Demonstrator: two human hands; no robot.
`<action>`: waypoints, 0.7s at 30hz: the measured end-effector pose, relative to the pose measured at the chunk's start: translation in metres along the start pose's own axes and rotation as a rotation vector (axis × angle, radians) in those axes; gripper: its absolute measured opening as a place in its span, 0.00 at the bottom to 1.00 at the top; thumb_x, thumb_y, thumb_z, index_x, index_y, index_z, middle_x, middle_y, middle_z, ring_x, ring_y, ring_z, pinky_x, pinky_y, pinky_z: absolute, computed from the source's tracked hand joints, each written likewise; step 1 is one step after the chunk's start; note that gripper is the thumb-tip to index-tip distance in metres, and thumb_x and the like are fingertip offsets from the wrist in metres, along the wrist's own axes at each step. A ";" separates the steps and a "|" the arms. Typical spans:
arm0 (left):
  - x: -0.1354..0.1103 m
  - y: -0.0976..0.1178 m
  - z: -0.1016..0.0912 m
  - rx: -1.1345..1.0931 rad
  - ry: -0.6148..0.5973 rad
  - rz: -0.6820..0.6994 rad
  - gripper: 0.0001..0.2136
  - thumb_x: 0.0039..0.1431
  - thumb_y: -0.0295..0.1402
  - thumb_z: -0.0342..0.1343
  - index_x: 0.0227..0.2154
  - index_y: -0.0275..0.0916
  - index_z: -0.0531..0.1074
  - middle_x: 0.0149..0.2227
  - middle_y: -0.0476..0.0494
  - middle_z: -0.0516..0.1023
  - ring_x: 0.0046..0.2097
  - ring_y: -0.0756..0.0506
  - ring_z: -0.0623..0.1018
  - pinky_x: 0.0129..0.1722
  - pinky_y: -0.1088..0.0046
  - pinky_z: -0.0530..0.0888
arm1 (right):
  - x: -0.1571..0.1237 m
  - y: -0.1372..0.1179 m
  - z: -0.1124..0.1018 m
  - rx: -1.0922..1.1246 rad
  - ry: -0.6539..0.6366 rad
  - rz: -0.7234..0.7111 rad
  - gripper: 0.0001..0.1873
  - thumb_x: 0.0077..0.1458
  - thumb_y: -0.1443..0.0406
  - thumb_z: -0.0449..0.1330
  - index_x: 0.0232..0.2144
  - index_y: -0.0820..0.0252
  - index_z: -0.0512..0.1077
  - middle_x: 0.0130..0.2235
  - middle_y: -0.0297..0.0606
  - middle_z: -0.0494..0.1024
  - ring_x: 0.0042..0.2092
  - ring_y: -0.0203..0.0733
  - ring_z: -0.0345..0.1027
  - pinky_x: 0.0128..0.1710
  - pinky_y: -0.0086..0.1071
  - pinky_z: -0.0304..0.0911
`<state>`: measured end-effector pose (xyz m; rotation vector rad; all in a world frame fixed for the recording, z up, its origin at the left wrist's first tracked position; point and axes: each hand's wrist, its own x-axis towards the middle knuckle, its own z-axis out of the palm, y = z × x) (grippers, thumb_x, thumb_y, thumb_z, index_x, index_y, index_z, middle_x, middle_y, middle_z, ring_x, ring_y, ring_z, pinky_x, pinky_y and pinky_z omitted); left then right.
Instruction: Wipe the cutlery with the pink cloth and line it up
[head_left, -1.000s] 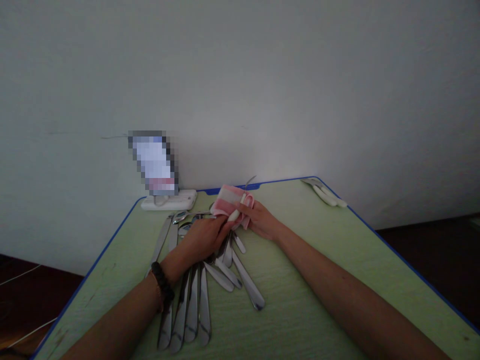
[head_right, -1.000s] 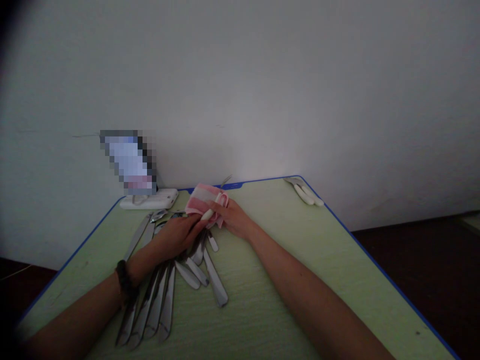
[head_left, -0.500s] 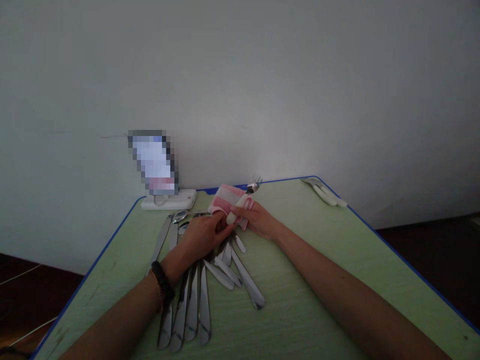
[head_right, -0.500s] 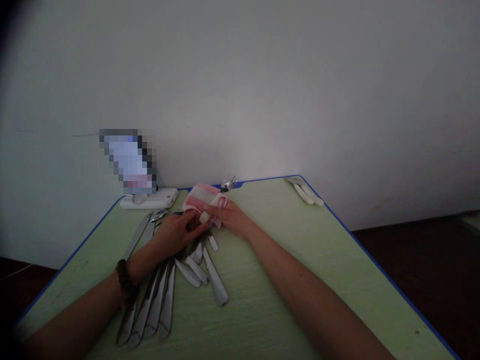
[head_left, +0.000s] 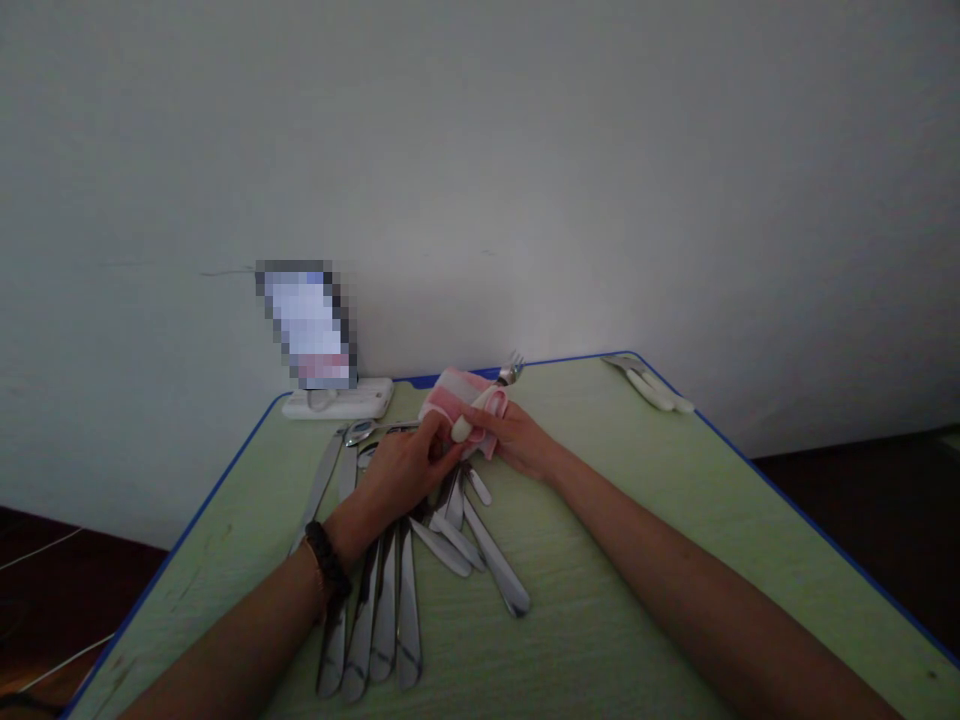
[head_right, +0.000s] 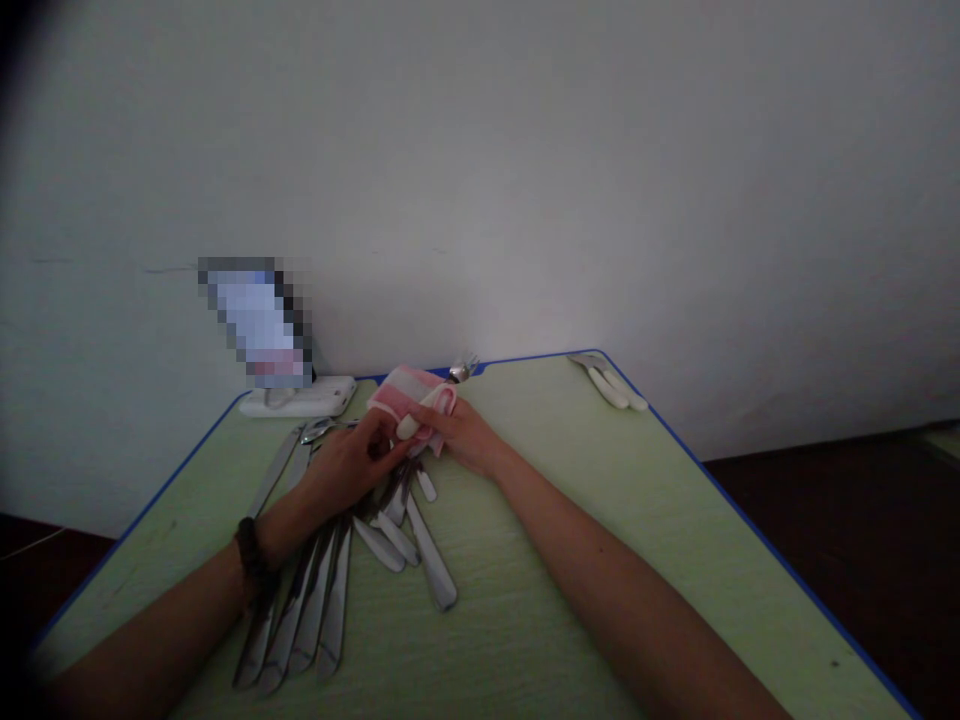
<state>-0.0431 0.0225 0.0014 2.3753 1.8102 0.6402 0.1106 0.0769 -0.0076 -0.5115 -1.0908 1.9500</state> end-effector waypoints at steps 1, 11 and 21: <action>0.000 0.000 0.000 -0.024 0.010 0.010 0.12 0.59 0.45 0.46 0.34 0.41 0.60 0.21 0.54 0.70 0.21 0.50 0.70 0.21 0.77 0.57 | 0.000 0.000 0.001 0.011 0.005 0.000 0.18 0.40 0.63 0.67 0.37 0.59 0.72 0.28 0.32 0.78 0.29 0.34 0.70 0.31 0.27 0.64; 0.002 0.002 -0.002 0.000 -0.022 -0.038 0.13 0.60 0.43 0.44 0.41 0.40 0.60 0.21 0.53 0.72 0.22 0.48 0.72 0.21 0.77 0.58 | 0.000 -0.003 0.003 0.073 -0.005 -0.026 0.27 0.38 0.64 0.68 0.45 0.55 0.69 0.30 0.31 0.78 0.29 0.33 0.70 0.30 0.26 0.65; 0.004 0.002 -0.004 -0.055 -0.057 -0.063 0.12 0.61 0.43 0.44 0.42 0.41 0.61 0.26 0.49 0.78 0.27 0.45 0.77 0.25 0.75 0.65 | 0.003 0.006 -0.008 -0.070 -0.022 -0.009 0.11 0.42 0.62 0.65 0.30 0.62 0.73 0.29 0.35 0.77 0.29 0.33 0.68 0.30 0.26 0.64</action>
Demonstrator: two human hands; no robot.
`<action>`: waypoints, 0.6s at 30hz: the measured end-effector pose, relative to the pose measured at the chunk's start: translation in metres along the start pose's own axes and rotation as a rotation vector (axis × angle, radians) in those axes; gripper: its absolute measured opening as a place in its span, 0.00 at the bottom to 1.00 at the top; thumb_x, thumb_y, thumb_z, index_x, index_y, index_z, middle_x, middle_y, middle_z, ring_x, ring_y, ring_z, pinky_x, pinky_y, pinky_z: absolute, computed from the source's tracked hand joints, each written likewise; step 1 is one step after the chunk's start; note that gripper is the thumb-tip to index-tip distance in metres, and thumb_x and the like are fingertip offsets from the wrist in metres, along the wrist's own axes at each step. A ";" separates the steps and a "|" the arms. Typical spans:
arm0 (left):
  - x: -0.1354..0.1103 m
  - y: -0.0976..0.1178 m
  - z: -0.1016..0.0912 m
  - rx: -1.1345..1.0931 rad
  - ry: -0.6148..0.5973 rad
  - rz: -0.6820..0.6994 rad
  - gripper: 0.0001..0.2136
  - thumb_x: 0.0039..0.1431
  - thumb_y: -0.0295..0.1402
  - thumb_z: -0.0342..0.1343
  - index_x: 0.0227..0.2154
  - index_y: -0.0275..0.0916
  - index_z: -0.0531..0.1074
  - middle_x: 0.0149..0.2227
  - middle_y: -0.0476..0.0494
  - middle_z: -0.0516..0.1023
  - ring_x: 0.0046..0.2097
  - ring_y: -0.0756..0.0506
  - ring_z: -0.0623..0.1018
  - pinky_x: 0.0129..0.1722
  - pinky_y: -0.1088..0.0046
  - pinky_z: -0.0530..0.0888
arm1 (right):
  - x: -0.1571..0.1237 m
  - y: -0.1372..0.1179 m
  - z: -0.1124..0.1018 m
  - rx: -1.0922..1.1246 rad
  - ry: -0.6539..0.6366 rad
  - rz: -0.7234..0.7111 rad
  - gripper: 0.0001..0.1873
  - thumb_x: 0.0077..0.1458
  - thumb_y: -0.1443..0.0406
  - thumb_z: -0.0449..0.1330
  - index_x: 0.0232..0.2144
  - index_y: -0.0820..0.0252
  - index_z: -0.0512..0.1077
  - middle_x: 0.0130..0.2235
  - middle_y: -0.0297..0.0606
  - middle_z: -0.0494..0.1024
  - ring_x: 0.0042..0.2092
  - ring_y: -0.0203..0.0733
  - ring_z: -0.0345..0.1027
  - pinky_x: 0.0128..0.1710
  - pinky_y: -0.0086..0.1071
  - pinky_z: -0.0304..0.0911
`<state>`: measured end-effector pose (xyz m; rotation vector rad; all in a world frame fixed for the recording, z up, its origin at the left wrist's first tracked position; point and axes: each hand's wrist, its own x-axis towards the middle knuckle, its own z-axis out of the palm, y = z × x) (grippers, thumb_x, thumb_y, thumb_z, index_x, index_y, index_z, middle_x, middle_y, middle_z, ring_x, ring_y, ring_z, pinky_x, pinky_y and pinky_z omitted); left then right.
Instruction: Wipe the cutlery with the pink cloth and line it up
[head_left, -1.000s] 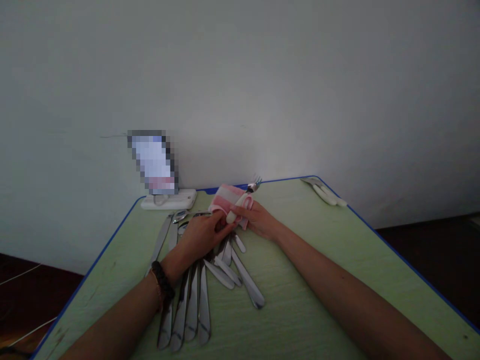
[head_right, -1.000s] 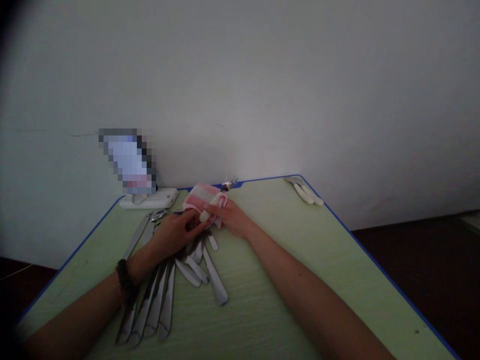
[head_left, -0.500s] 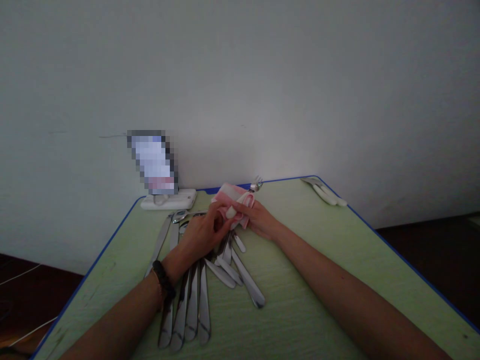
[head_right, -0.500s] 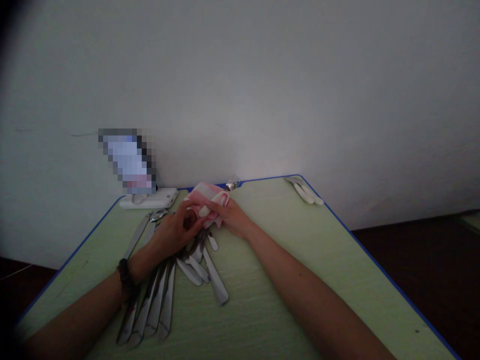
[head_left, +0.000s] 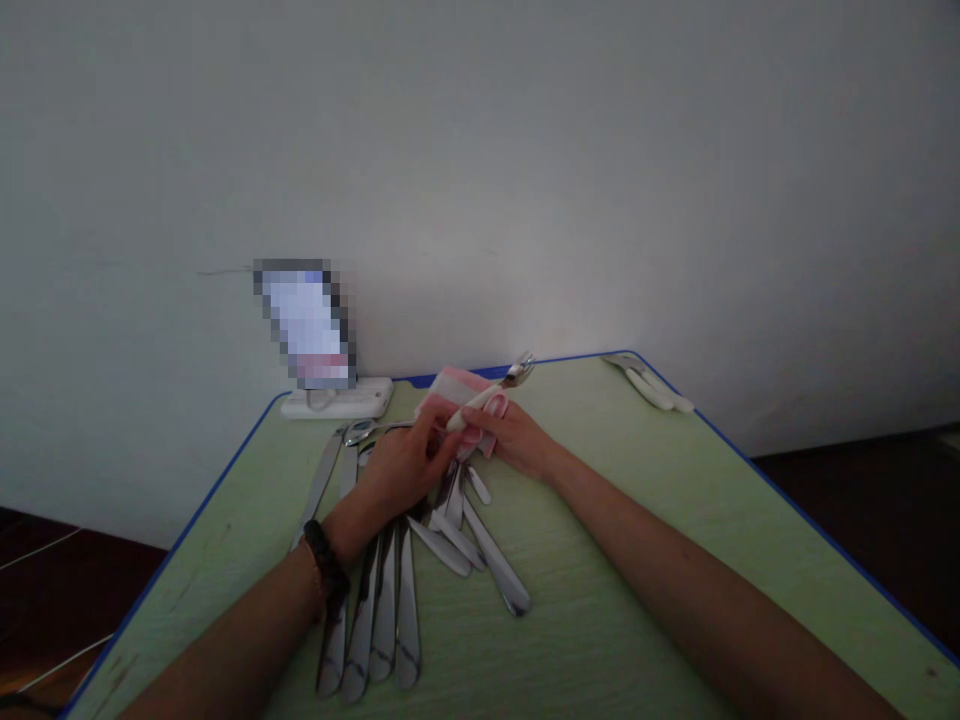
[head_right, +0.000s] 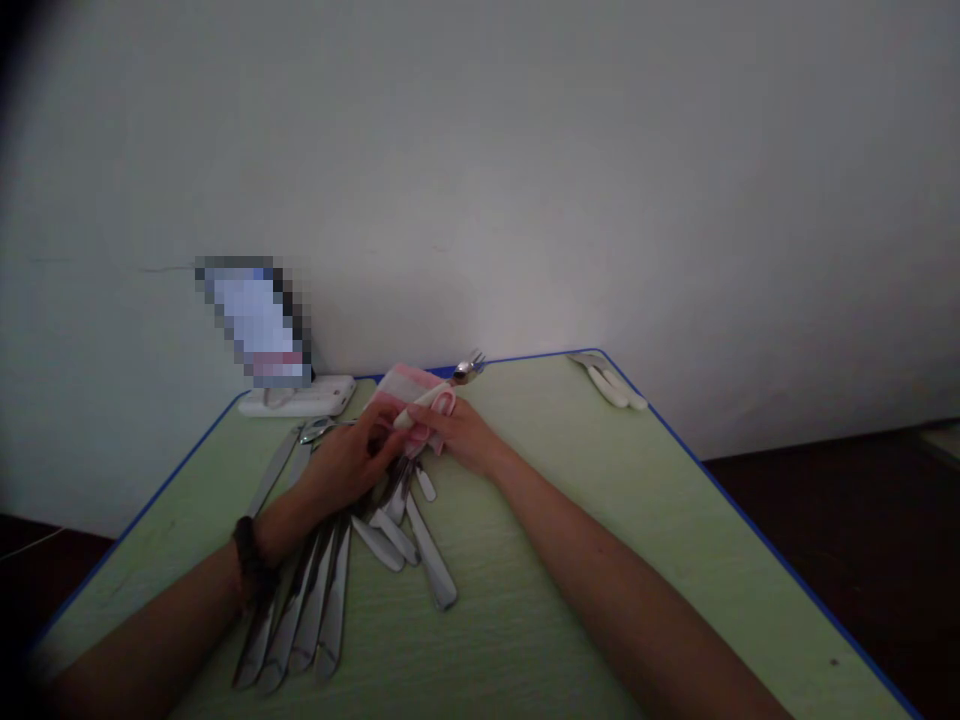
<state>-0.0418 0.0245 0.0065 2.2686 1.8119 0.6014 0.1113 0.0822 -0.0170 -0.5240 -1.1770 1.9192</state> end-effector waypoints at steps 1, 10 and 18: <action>0.000 0.000 0.000 -0.018 -0.011 0.009 0.12 0.61 0.42 0.43 0.42 0.41 0.61 0.28 0.48 0.78 0.28 0.45 0.77 0.26 0.74 0.66 | 0.000 0.000 0.000 0.001 -0.020 -0.005 0.12 0.42 0.61 0.65 0.31 0.61 0.73 0.30 0.35 0.77 0.30 0.34 0.68 0.31 0.27 0.64; 0.001 -0.003 0.001 -0.057 -0.027 0.076 0.12 0.60 0.42 0.46 0.40 0.40 0.63 0.25 0.50 0.77 0.26 0.46 0.76 0.26 0.75 0.65 | -0.001 0.001 -0.002 -0.100 -0.042 0.004 0.12 0.42 0.60 0.65 0.29 0.61 0.72 0.23 0.30 0.74 0.25 0.31 0.65 0.27 0.26 0.61; -0.001 0.001 -0.001 0.104 -0.090 0.122 0.15 0.62 0.44 0.41 0.29 0.39 0.65 0.22 0.49 0.74 0.23 0.48 0.73 0.23 0.75 0.58 | 0.001 0.000 -0.003 0.059 0.072 0.006 0.13 0.37 0.64 0.68 0.27 0.62 0.71 0.24 0.30 0.73 0.26 0.31 0.63 0.28 0.26 0.59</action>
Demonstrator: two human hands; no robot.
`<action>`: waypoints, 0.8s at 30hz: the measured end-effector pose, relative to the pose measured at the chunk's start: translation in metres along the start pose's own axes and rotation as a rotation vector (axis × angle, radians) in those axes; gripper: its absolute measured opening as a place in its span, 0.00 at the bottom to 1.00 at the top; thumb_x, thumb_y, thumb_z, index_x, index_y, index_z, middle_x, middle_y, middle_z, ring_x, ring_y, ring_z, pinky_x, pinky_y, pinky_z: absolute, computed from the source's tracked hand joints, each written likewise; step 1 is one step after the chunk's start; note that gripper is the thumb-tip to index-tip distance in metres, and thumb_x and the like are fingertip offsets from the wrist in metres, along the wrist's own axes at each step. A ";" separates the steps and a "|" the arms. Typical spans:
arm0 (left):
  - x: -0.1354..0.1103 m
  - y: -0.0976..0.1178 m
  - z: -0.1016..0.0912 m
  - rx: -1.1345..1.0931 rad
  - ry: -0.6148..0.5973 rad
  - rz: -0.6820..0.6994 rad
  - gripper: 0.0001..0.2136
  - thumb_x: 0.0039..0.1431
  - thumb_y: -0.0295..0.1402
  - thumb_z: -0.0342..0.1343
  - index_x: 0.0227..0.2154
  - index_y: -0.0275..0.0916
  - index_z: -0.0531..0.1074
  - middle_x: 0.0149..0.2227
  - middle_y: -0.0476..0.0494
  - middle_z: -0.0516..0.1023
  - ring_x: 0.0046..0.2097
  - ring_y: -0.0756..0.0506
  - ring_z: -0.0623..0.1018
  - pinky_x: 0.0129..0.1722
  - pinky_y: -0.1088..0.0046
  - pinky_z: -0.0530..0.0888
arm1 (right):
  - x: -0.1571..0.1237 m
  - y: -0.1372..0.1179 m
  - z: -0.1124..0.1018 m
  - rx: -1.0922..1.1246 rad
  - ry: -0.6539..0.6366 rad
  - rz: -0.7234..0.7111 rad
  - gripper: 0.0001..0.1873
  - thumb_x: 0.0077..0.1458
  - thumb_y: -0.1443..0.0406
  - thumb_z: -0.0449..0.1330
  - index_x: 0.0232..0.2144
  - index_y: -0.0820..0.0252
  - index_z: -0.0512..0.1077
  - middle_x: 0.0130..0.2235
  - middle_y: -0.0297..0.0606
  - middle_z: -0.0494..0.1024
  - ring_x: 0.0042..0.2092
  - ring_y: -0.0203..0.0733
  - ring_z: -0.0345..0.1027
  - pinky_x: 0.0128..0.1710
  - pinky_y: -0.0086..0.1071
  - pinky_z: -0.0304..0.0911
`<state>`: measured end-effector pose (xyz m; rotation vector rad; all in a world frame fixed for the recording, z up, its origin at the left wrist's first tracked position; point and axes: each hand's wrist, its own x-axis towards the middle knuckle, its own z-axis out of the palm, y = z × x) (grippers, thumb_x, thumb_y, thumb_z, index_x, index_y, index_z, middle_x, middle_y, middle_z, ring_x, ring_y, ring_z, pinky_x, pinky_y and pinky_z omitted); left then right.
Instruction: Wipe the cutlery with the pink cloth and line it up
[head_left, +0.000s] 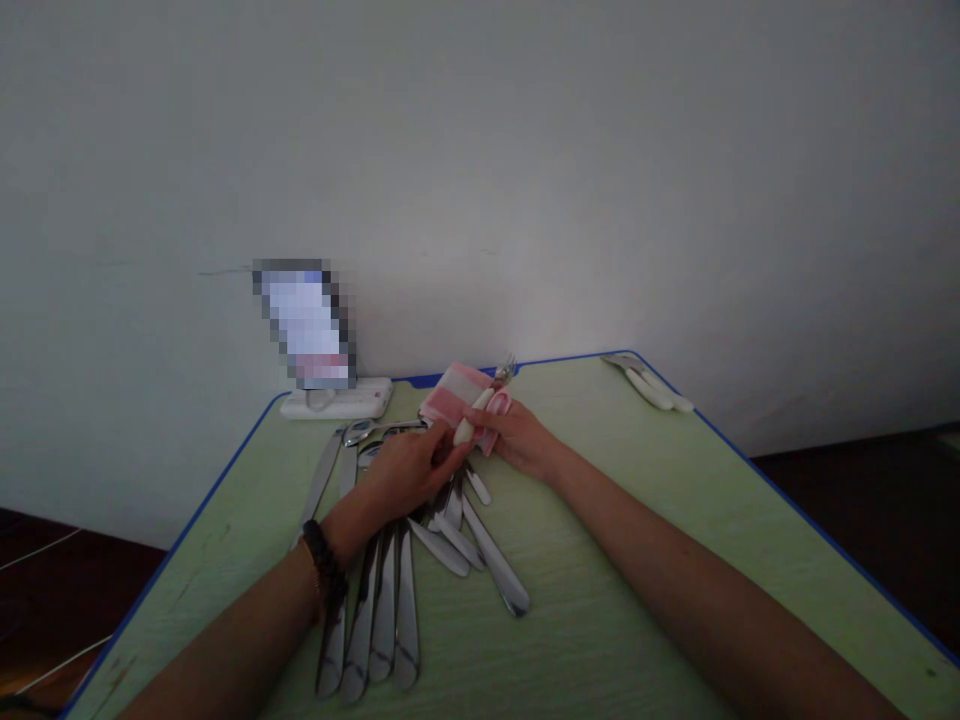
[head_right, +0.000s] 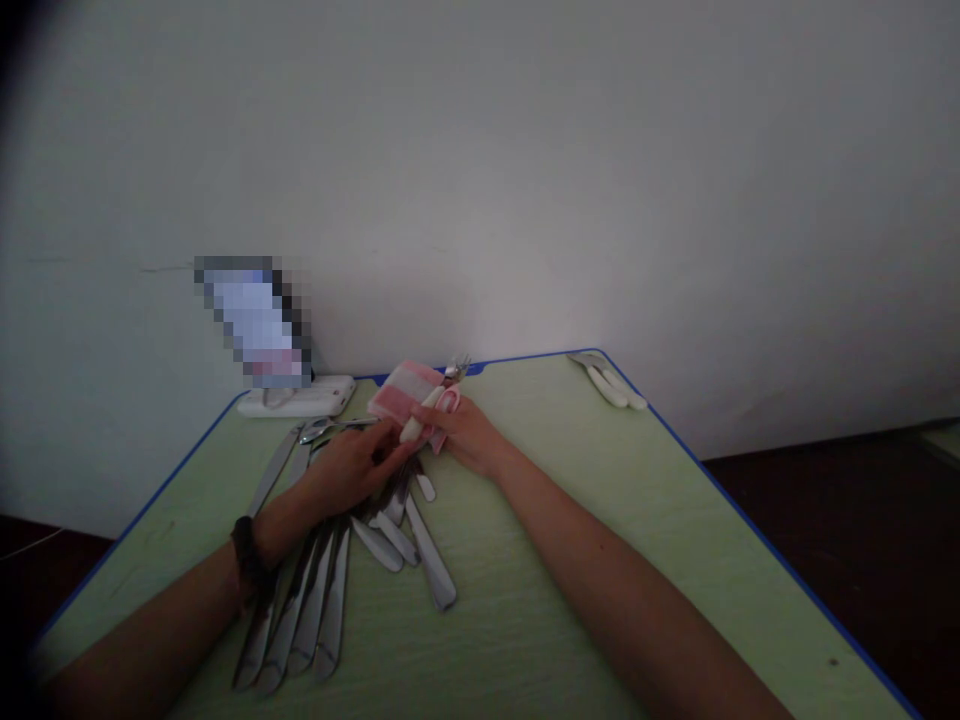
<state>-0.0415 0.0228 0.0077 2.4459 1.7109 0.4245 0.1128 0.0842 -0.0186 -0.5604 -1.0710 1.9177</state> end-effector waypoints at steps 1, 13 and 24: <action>0.000 0.000 0.000 0.037 -0.010 0.001 0.16 0.62 0.44 0.40 0.29 0.39 0.65 0.22 0.48 0.74 0.24 0.47 0.73 0.23 0.75 0.58 | 0.000 0.000 0.000 0.024 -0.004 0.001 0.13 0.37 0.64 0.68 0.27 0.62 0.71 0.24 0.30 0.73 0.26 0.31 0.64 0.29 0.26 0.60; 0.001 0.001 -0.002 0.029 0.031 -0.120 0.18 0.62 0.44 0.39 0.25 0.39 0.66 0.21 0.47 0.72 0.23 0.48 0.70 0.24 0.74 0.56 | -0.010 -0.024 0.011 0.333 -0.197 0.228 0.31 0.55 0.46 0.41 0.39 0.65 0.70 0.38 0.45 0.77 0.43 0.44 0.69 0.47 0.40 0.61; 0.002 -0.004 -0.001 -0.026 0.075 -0.107 0.18 0.62 0.43 0.39 0.24 0.39 0.66 0.21 0.49 0.70 0.24 0.49 0.69 0.26 0.75 0.58 | 0.000 -0.007 -0.001 0.229 -0.106 0.210 0.08 0.47 0.66 0.52 0.28 0.63 0.70 0.28 0.38 0.76 0.31 0.38 0.68 0.39 0.33 0.63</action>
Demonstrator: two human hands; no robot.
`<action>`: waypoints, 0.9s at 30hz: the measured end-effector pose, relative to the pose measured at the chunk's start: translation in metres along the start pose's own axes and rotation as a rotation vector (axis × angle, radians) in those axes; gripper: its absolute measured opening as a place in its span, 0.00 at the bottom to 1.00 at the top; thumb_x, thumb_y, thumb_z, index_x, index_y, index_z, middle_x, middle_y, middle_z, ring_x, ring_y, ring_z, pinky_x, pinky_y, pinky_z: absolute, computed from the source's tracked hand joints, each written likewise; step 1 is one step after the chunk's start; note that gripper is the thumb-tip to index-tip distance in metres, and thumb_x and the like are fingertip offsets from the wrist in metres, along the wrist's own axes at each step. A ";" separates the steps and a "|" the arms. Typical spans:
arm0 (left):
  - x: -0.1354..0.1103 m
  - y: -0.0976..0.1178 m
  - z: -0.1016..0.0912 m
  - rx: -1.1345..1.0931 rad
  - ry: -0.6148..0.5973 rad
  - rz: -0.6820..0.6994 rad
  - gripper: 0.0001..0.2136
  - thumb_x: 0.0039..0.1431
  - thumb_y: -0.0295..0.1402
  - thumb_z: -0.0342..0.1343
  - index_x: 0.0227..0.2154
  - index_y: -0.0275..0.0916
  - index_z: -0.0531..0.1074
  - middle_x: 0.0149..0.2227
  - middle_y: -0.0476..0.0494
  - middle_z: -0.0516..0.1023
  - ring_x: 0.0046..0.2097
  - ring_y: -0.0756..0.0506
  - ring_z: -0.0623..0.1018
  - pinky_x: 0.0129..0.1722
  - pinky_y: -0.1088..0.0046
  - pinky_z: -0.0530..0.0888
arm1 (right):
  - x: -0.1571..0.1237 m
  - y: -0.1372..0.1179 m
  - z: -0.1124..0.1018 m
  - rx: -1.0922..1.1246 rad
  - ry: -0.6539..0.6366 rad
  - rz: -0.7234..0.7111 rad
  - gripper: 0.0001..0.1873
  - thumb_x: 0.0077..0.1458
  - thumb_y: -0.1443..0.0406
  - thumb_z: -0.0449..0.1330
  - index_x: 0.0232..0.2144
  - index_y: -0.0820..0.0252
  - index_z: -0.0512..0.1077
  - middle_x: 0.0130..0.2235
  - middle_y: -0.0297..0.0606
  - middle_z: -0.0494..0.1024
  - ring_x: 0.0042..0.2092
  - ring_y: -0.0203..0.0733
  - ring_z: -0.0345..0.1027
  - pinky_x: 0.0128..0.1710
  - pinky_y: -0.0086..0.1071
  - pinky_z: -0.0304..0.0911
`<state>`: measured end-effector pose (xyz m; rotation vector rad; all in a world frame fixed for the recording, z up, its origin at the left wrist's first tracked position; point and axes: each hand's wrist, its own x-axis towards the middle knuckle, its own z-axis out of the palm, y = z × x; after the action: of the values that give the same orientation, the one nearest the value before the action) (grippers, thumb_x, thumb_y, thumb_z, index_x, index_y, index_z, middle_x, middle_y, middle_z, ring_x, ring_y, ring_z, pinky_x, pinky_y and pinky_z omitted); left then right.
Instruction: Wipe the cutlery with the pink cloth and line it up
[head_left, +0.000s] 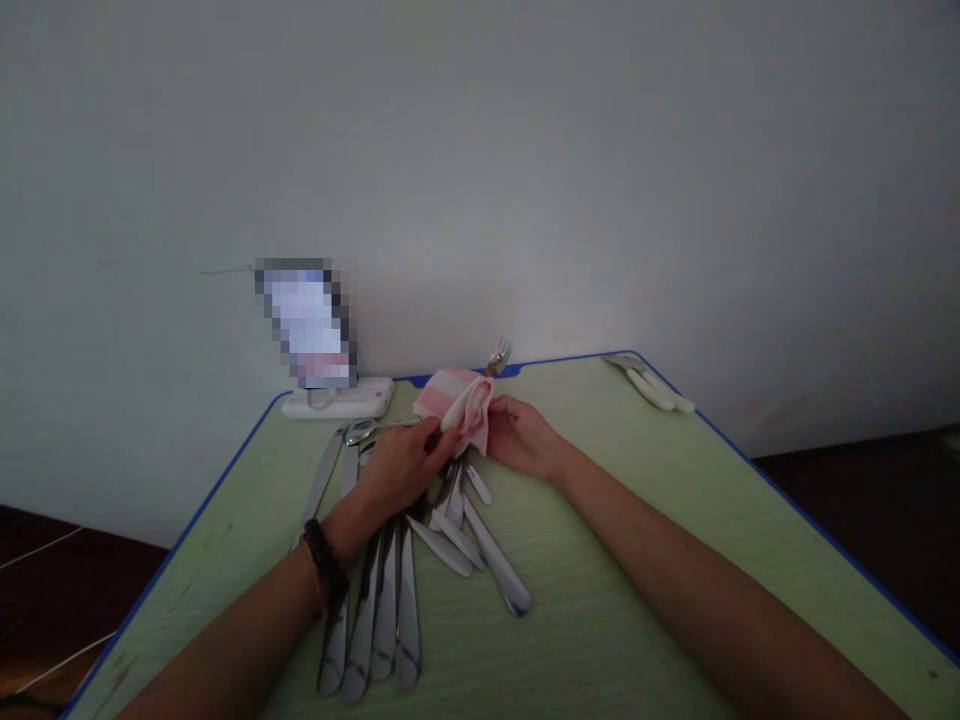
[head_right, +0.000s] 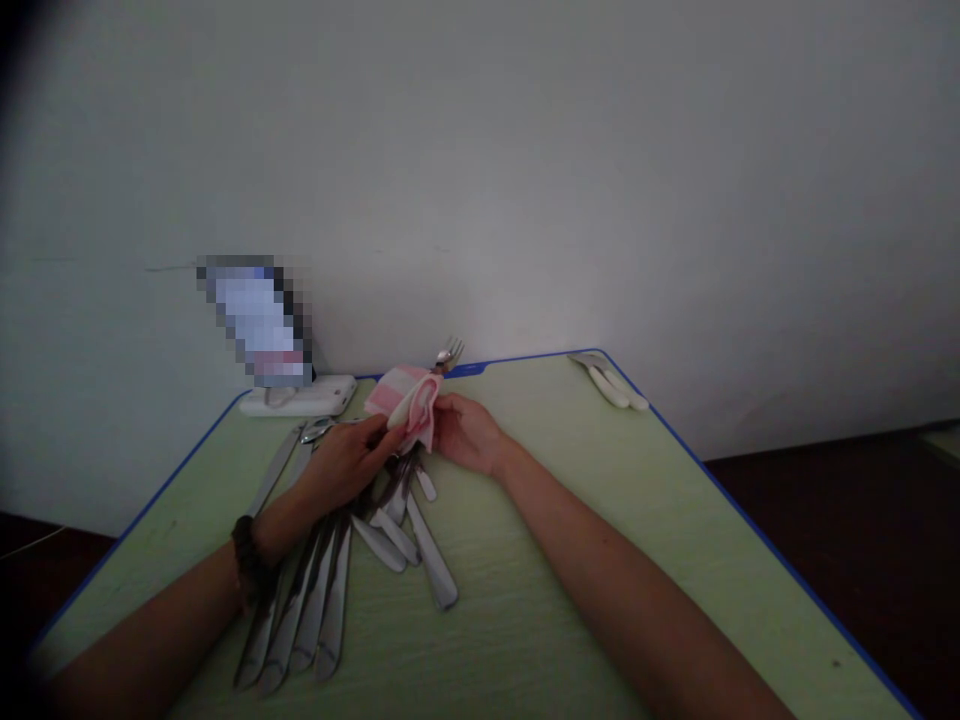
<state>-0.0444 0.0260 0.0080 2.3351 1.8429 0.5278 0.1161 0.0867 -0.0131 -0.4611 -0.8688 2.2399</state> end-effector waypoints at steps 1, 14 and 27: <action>0.000 0.001 0.000 -0.009 -0.003 0.015 0.18 0.62 0.43 0.39 0.24 0.39 0.66 0.21 0.49 0.70 0.23 0.49 0.69 0.26 0.75 0.59 | 0.000 0.002 -0.001 -0.017 0.013 -0.009 0.06 0.47 0.67 0.54 0.28 0.62 0.70 0.28 0.36 0.75 0.31 0.36 0.67 0.38 0.31 0.63; -0.002 0.002 0.002 0.116 -0.084 0.138 0.17 0.63 0.41 0.40 0.27 0.39 0.69 0.24 0.45 0.75 0.26 0.47 0.73 0.25 0.74 0.60 | -0.004 0.003 0.006 -0.114 -0.010 -0.105 0.18 0.36 0.67 0.69 0.33 0.62 0.71 0.31 0.33 0.76 0.33 0.33 0.68 0.37 0.28 0.63; -0.001 0.000 0.002 0.094 -0.088 0.141 0.16 0.61 0.40 0.43 0.28 0.39 0.72 0.26 0.44 0.77 0.26 0.46 0.74 0.26 0.74 0.61 | -0.001 0.009 0.008 -0.207 0.089 -0.183 0.20 0.34 0.65 0.70 0.33 0.61 0.71 0.31 0.34 0.76 0.34 0.36 0.67 0.37 0.30 0.62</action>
<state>-0.0438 0.0248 0.0057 2.5190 1.7102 0.3543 0.1084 0.0776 -0.0138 -0.5493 -1.0571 1.9582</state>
